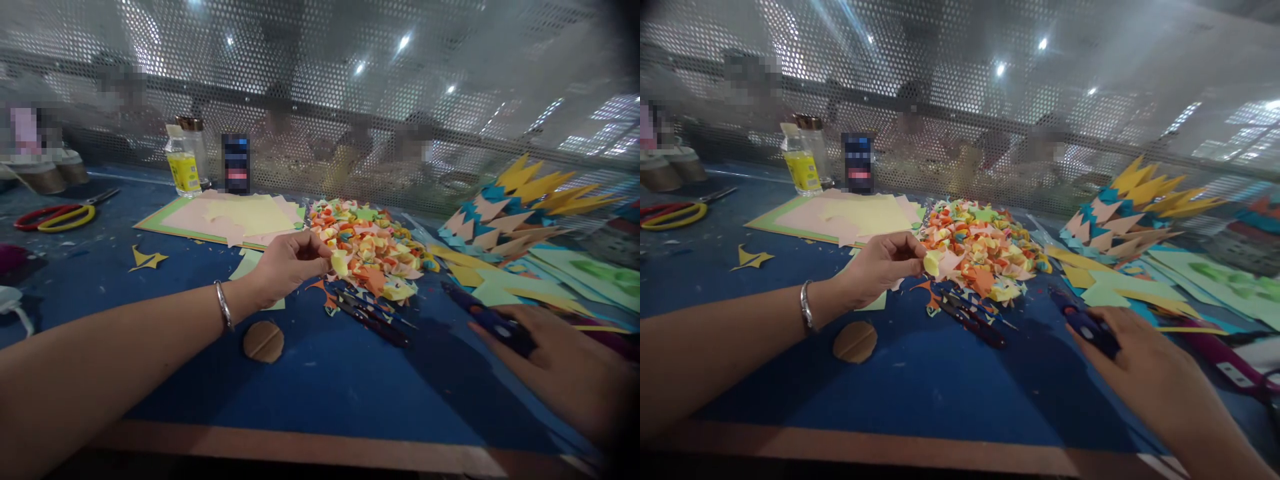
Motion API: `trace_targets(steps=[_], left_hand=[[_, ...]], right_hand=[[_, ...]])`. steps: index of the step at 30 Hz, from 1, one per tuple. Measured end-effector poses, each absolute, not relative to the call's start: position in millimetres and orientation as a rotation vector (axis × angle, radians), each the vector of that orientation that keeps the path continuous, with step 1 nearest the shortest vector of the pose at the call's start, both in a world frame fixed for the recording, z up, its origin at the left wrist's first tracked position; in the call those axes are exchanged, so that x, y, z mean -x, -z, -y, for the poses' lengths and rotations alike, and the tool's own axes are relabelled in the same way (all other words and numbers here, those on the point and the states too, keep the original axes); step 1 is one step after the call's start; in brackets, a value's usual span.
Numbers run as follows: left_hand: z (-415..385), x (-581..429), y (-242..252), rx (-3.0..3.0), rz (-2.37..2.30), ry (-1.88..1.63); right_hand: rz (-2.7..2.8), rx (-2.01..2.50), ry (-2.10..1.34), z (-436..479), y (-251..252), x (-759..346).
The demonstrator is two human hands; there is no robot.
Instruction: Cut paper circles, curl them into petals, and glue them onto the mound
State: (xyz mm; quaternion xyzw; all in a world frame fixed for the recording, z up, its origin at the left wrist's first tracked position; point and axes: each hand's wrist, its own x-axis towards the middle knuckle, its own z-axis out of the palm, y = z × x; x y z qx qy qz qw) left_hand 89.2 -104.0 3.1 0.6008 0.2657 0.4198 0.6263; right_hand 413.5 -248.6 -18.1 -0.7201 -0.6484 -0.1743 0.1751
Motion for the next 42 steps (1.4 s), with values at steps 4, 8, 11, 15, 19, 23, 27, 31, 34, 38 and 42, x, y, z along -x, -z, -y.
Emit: trace_targets(steps=[4,8,11,15,19,23,27,31,34,38,42], left_hand=[[103.5,-87.7,-0.3,-1.493,-0.583,-0.986],[101.6,-87.5,2.3,-1.526,-0.536,-1.008],[100.9,-88.1,1.7,-1.527,-0.550,-1.022],[101.1,-88.4,-0.3,-1.546,-0.578,-1.047],[101.6,-87.4,-1.0,-1.569,-0.611,-1.057],[100.0,-85.9,0.1,-1.594,-0.612,-1.068],[96.2,-85.7,3.2,-1.621,-0.587,-1.075],[93.3,-87.5,5.9,-1.610,-0.593,-1.063],[93.0,-88.7,6.2,-1.616,-0.602,-1.065],[94.3,-89.2,5.7,-1.674,-0.642,-1.029],[94.7,-89.1,8.8,-1.765,-0.633,-0.997]], right_hand=[[1.966,2.137,0.293,243.8,24.1,-433.7],[1.992,2.098,0.183,245.0,25.7,-449.5],[2.063,1.952,0.292,244.9,6.5,-426.1],[2.186,1.764,0.193,233.4,-22.6,-355.9],[2.494,1.494,0.047,206.8,-26.3,-299.0],[2.625,1.417,-0.003,181.7,-12.6,-278.6],[2.647,1.331,0.003,171.9,-2.0,-276.8],[2.615,1.258,-0.022,172.3,0.9,-279.0],[2.543,1.251,-0.061,174.1,0.1,-281.8],[2.372,1.259,0.000,177.7,-3.7,-287.5],[2.221,1.218,0.142,182.1,-8.2,-292.5]])
